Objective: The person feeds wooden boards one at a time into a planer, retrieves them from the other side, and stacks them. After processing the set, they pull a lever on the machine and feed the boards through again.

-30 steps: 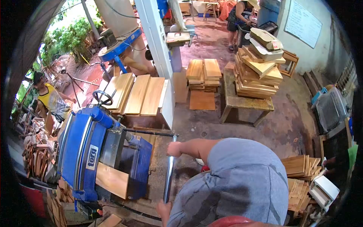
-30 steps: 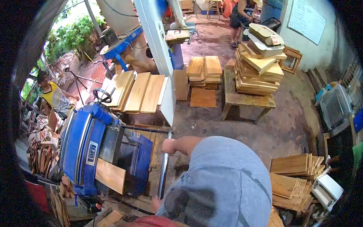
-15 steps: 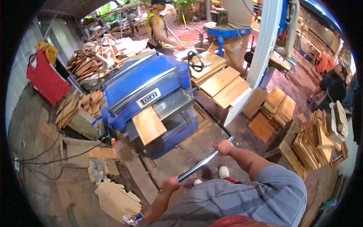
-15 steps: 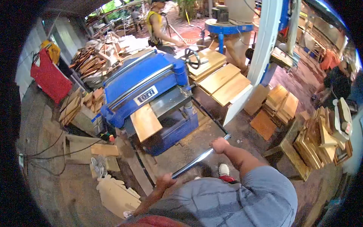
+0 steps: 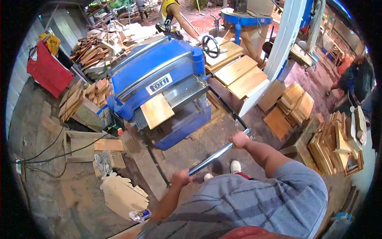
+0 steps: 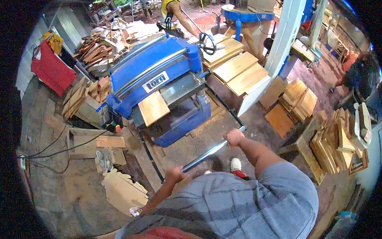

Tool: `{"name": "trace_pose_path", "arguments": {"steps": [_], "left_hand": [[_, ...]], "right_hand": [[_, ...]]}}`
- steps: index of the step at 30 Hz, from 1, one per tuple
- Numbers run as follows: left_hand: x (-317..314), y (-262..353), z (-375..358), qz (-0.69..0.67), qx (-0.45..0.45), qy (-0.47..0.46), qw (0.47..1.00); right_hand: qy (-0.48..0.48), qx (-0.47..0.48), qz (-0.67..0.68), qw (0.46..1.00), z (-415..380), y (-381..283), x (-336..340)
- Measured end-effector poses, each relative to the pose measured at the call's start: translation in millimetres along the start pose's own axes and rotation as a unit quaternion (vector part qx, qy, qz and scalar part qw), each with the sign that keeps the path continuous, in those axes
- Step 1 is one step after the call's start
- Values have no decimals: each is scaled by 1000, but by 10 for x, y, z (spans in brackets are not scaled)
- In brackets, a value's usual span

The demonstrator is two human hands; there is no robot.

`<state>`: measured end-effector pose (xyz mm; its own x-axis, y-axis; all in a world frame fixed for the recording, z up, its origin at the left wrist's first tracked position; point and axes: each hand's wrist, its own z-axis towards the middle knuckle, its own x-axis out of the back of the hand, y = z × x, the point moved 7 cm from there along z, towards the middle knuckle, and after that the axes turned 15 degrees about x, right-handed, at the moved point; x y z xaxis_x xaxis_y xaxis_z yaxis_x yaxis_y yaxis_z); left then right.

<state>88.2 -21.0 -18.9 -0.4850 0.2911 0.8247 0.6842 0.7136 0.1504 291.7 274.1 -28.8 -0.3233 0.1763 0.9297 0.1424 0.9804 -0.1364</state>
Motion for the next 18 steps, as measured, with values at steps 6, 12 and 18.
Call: {"name": "trace_pose_path", "arguments": {"steps": [6, 12, 18], "left_hand": [[142, 57, -92, 21, 23, -12, 999], [91, 19, -68, 21, 23, -2, 1000], [58, -4, -18, 16, 28, -26, 999]], "right_hand": [[3, -4, 3, 1000, -24, -54, 97], [17, 13, -6, 1000, 7, -15, 15], [45, 20, -15, 999, 2, -12, 12]]}}
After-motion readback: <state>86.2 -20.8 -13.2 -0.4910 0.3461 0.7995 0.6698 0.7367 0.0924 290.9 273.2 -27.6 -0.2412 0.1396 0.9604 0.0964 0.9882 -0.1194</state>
